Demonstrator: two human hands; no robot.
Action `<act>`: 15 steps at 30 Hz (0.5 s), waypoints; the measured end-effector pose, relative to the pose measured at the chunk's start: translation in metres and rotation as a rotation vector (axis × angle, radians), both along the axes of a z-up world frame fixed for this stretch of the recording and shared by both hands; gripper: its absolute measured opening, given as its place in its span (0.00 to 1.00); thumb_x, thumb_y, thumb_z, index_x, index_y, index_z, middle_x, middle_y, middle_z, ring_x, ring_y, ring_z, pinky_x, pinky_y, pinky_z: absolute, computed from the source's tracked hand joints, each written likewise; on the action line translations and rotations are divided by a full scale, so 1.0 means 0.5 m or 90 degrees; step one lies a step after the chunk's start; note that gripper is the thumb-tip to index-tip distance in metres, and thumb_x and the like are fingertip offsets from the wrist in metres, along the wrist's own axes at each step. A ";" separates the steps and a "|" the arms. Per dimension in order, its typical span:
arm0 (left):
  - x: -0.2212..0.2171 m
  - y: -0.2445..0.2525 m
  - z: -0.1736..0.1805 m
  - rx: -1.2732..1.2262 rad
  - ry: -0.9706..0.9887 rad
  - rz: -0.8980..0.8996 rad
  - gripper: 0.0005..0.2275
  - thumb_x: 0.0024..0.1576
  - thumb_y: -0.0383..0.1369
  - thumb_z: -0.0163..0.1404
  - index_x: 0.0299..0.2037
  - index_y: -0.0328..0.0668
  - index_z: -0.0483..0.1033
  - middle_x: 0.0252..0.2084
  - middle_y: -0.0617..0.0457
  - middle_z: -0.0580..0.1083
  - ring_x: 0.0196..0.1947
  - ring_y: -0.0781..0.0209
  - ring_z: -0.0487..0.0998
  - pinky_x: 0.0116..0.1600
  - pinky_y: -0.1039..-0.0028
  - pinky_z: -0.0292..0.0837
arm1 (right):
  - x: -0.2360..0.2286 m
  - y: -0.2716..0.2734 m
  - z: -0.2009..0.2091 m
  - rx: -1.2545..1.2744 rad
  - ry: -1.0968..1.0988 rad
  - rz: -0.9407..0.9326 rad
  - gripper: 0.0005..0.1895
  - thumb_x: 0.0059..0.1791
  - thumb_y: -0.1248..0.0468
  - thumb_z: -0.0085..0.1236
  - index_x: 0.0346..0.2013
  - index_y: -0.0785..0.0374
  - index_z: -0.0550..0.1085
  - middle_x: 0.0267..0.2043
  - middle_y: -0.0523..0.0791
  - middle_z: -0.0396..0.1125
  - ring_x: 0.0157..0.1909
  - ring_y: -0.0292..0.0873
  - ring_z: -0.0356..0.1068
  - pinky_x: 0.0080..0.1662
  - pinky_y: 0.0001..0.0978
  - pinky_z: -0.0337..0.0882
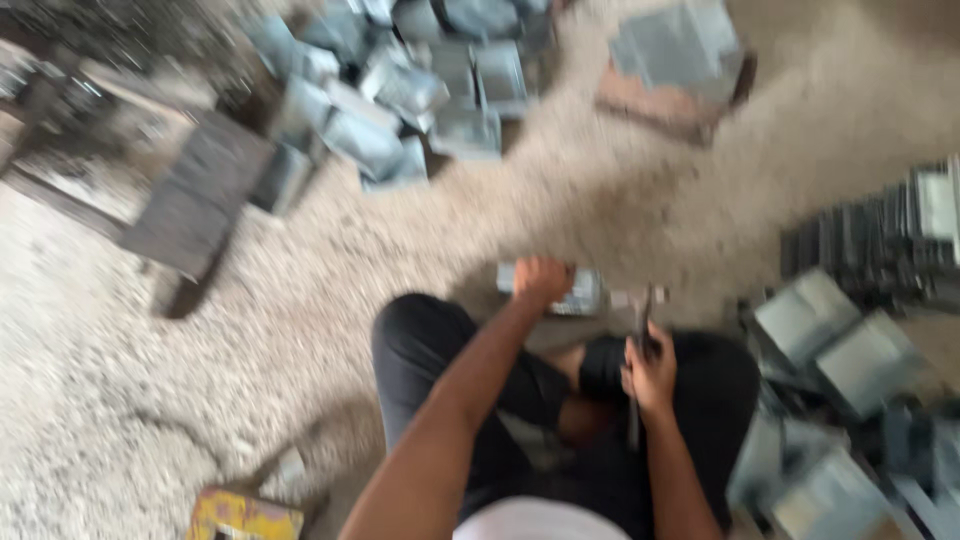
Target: The person sits on the floor and uses a hammer to strike small rectangular metal pieces placed on a metal block. They repeatedly pick up pieces, position them, and hammer them before moving them aside.
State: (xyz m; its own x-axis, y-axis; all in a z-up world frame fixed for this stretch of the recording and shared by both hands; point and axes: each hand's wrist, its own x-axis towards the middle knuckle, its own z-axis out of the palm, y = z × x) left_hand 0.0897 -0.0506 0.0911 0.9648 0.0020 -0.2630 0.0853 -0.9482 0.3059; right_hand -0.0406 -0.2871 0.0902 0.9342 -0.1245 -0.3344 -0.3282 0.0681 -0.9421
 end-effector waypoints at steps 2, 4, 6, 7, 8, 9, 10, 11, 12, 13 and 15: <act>-0.013 0.001 0.028 0.008 -0.017 -0.022 0.33 0.60 0.63 0.37 0.46 0.42 0.83 0.49 0.41 0.79 0.53 0.43 0.78 0.54 0.52 0.70 | 0.004 -0.002 -0.034 -0.008 0.061 -0.019 0.25 0.50 0.67 0.58 0.60 0.50 0.65 0.23 0.43 0.61 0.15 0.36 0.56 0.16 0.31 0.52; -0.023 -0.001 0.059 -0.028 0.078 -0.005 0.36 0.57 0.68 0.38 0.46 0.41 0.84 0.47 0.42 0.80 0.52 0.44 0.80 0.53 0.53 0.73 | 0.013 0.001 -0.057 -0.012 0.091 -0.024 0.25 0.50 0.67 0.59 0.60 0.49 0.65 0.25 0.43 0.62 0.17 0.35 0.57 0.18 0.30 0.53; -0.027 -0.005 0.087 -0.025 0.083 0.007 0.37 0.55 0.69 0.39 0.44 0.42 0.84 0.45 0.43 0.81 0.50 0.45 0.81 0.51 0.54 0.74 | 0.014 -0.003 -0.061 -0.014 0.087 -0.022 0.25 0.50 0.66 0.59 0.61 0.48 0.66 0.25 0.42 0.62 0.17 0.35 0.57 0.19 0.28 0.53; -0.028 -0.010 0.098 -0.025 0.086 0.012 0.37 0.54 0.70 0.40 0.44 0.43 0.85 0.44 0.43 0.81 0.49 0.46 0.81 0.50 0.54 0.74 | 0.017 -0.005 -0.059 -0.006 0.094 -0.020 0.25 0.50 0.66 0.59 0.61 0.48 0.66 0.25 0.42 0.62 0.17 0.35 0.57 0.19 0.28 0.53; -0.028 -0.009 0.106 -0.023 0.093 0.011 0.37 0.55 0.70 0.39 0.43 0.42 0.85 0.43 0.44 0.82 0.48 0.46 0.82 0.50 0.54 0.74 | 0.019 0.000 -0.058 0.004 0.103 -0.017 0.25 0.50 0.65 0.59 0.61 0.48 0.66 0.25 0.42 0.62 0.17 0.35 0.57 0.19 0.28 0.53; -0.026 -0.007 0.112 -0.021 0.099 0.011 0.36 0.56 0.69 0.39 0.42 0.42 0.85 0.42 0.44 0.82 0.47 0.46 0.83 0.49 0.54 0.75 | 0.022 0.006 -0.055 0.014 0.112 -0.014 0.24 0.50 0.65 0.59 0.61 0.48 0.66 0.25 0.42 0.62 0.17 0.35 0.57 0.19 0.28 0.52; -0.023 -0.003 0.117 -0.017 0.105 0.009 0.36 0.57 0.68 0.38 0.42 0.42 0.85 0.41 0.44 0.83 0.46 0.46 0.83 0.49 0.54 0.75 | 0.025 0.014 -0.052 0.012 0.113 -0.009 0.25 0.50 0.65 0.59 0.61 0.48 0.66 0.25 0.42 0.62 0.17 0.35 0.56 0.19 0.29 0.52; -0.020 0.001 0.119 -0.028 0.085 0.019 0.35 0.57 0.68 0.39 0.42 0.43 0.86 0.42 0.44 0.82 0.46 0.45 0.83 0.49 0.54 0.75 | 0.029 0.020 -0.049 0.010 0.113 -0.005 0.25 0.50 0.65 0.59 0.61 0.47 0.67 0.25 0.42 0.62 0.17 0.35 0.56 0.19 0.29 0.52; -0.024 -0.001 0.116 -0.039 0.068 0.026 0.35 0.56 0.67 0.40 0.41 0.44 0.86 0.42 0.43 0.82 0.47 0.45 0.82 0.49 0.54 0.74 | 0.023 0.022 -0.046 0.007 0.117 -0.003 0.26 0.50 0.65 0.59 0.62 0.47 0.67 0.25 0.42 0.62 0.17 0.35 0.56 0.19 0.29 0.53; -0.029 -0.002 0.112 -0.051 0.051 0.033 0.34 0.56 0.67 0.40 0.41 0.44 0.86 0.43 0.43 0.81 0.47 0.44 0.82 0.50 0.53 0.73 | 0.018 0.023 -0.044 0.005 0.127 -0.008 0.26 0.50 0.65 0.60 0.62 0.47 0.67 0.25 0.42 0.62 0.17 0.35 0.56 0.19 0.29 0.52; -0.032 -0.009 0.105 -0.041 0.050 0.026 0.34 0.57 0.67 0.40 0.42 0.44 0.86 0.43 0.43 0.81 0.47 0.44 0.82 0.49 0.53 0.74 | 0.015 0.016 -0.040 -0.001 0.143 -0.017 0.26 0.49 0.65 0.60 0.62 0.47 0.67 0.25 0.43 0.62 0.17 0.35 0.56 0.19 0.29 0.52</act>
State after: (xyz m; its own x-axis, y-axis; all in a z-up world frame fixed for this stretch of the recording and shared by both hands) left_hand 0.0734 -0.0550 0.1437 0.9407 0.0208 -0.3386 0.1490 -0.9219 0.3575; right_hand -0.0329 -0.2790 0.0701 0.8328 -0.1493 -0.5331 -0.5276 0.0778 -0.8459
